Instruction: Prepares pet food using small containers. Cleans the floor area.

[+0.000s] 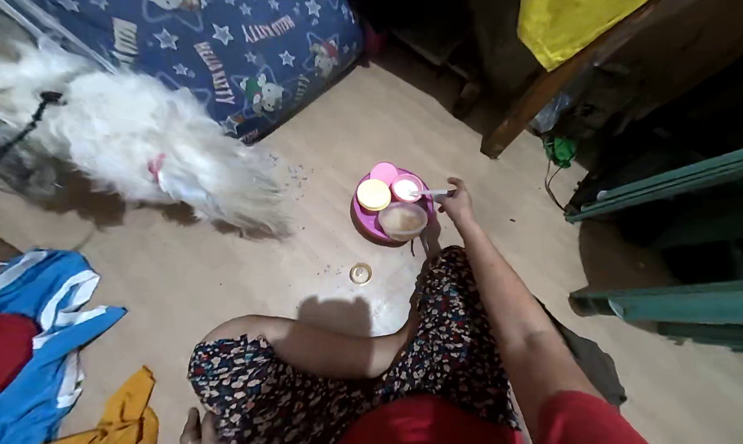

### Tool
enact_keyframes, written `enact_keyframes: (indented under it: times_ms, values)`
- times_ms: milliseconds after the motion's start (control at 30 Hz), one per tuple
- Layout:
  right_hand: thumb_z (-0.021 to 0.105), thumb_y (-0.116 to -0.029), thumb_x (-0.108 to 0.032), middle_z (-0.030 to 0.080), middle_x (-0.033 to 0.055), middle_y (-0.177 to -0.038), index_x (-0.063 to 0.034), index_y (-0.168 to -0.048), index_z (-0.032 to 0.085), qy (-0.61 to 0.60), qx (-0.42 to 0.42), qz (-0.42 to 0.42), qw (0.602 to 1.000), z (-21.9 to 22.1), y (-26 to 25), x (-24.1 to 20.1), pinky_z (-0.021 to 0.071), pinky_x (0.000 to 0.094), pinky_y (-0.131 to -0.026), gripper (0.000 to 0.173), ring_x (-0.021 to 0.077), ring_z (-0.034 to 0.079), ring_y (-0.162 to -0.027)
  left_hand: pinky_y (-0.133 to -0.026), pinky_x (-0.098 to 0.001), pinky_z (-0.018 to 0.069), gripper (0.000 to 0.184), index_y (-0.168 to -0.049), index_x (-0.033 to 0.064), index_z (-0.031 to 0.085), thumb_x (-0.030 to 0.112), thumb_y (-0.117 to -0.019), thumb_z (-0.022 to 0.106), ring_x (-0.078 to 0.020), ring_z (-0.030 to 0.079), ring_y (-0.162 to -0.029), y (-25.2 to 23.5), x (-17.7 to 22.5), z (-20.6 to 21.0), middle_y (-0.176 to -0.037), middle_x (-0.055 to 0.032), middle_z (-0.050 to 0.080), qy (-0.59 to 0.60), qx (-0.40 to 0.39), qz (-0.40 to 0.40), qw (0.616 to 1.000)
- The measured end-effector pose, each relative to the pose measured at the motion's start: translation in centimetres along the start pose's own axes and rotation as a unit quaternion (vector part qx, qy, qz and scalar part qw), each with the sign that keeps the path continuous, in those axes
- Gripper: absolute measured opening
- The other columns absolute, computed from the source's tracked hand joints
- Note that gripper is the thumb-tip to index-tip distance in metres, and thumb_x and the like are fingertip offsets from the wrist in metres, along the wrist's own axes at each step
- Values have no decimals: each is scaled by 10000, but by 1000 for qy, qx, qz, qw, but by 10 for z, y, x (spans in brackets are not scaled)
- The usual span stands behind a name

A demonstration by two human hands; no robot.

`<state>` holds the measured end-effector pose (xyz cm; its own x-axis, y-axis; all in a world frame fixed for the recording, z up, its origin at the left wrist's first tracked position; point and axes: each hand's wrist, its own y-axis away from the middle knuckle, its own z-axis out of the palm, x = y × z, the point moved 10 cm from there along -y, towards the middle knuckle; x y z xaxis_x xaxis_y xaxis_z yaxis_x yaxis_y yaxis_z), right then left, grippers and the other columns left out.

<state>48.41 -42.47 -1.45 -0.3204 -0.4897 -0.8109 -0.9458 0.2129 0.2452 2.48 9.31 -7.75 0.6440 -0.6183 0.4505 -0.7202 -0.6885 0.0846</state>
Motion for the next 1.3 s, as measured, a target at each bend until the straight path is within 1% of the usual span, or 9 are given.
enact_keyframes:
  times_ms: [67, 133, 233, 333, 467, 733, 933, 1133, 1300]
  values:
    - [574, -955, -26, 619, 290, -1237, 11, -1564, 278, -34, 44, 40, 998, -16, 15, 23, 570, 492, -825, 678, 360, 678, -979, -1165, -593, 309, 380, -1306, -122, 609, 39, -970, 535, -557, 421, -1377, -1, -2, -2, -1478, -363, 455, 8, 21, 1, 1000]
    - [497, -978, -34, 607, 295, -1243, 38, -1522, 338, -69, 54, 97, 991, -14, 26, 53, 574, 468, -808, 572, 332, 681, -948, -1137, -601, 335, 343, -1248, -102, 659, 52, -964, 544, -568, 472, -1320, -6, -1, -6, -1411, -367, 517, -3, 50, 5, 999]
    - [392, -1116, -214, 636, 196, -1148, 34, -1442, 435, -148, -56, 199, 967, 30, 38, 76, 565, 332, -748, 411, 182, 656, -828, -1119, -615, 361, 392, -1333, -57, 617, 163, -1031, 498, -559, 495, -1301, -20, -7, -11, -1385, -349, 542, -39, 79, -11, 996]
    - [313, -1131, -285, 652, 128, -994, -10, -1373, 474, -224, -126, 245, 935, 65, 42, 69, 531, 310, -647, 401, 160, 625, -718, -1165, -635, 291, 463, -1418, -59, 536, 195, -1040, 447, -579, 388, -1395, -37, -14, -5, -1510, -364, 413, -43, 94, -33, 994]
    - [317, -1121, -165, 624, 117, -1006, 0, -1361, 446, -267, -119, 216, 932, 77, 32, 60, 572, 345, -681, 319, 181, 646, -765, -1184, -620, 269, 462, -1435, -49, 521, 200, -1057, 431, -558, 362, -1426, -42, -19, 0, -1532, -355, 394, -44, 106, -69, 991]
    - [375, -1101, -107, 621, 118, -966, 18, -1309, 470, -339, -78, 183, 919, 130, 0, 14, 582, 312, -657, 261, 171, 649, -725, -1174, -591, 304, 398, -1411, -25, 561, 130, -1075, 413, -522, 405, -1416, -44, -21, -2, -1504, -320, 460, -41, 116, -99, 987]
    - [352, -1108, -113, 596, 152, -1083, 20, -1384, 421, -378, -67, 165, 909, 172, -36, -18, 587, 326, -715, 314, 191, 657, -814, -1134, -600, 354, 372, -1361, -75, 585, 116, -1076, 442, -546, 467, -1358, -45, -16, -7, -1441, -348, 511, -43, 147, -83, 985]
    - [331, -1110, -142, 612, 153, -1061, -4, -1340, 447, -404, -67, 185, 893, 202, -62, -41, 586, 328, -706, 292, 203, 661, -802, -1193, -521, 306, 432, -1361, -67, 601, 220, -1083, 436, -457, 470, -1398, -50, -33, -7, -1454, -303, 528, 40, 142, -173, 974]
    - [308, -1132, -245, 608, 104, -1033, -49, -1375, 440, -335, -119, 169, 919, 216, -62, -41, 579, 351, -727, 339, 191, 659, -822, -1133, -580, 373, 364, -1332, -92, 603, 121, -1064, 478, -531, 496, -1340, -48, -21, -8, -1420, -349, 531, -53, 147, -92, 983]
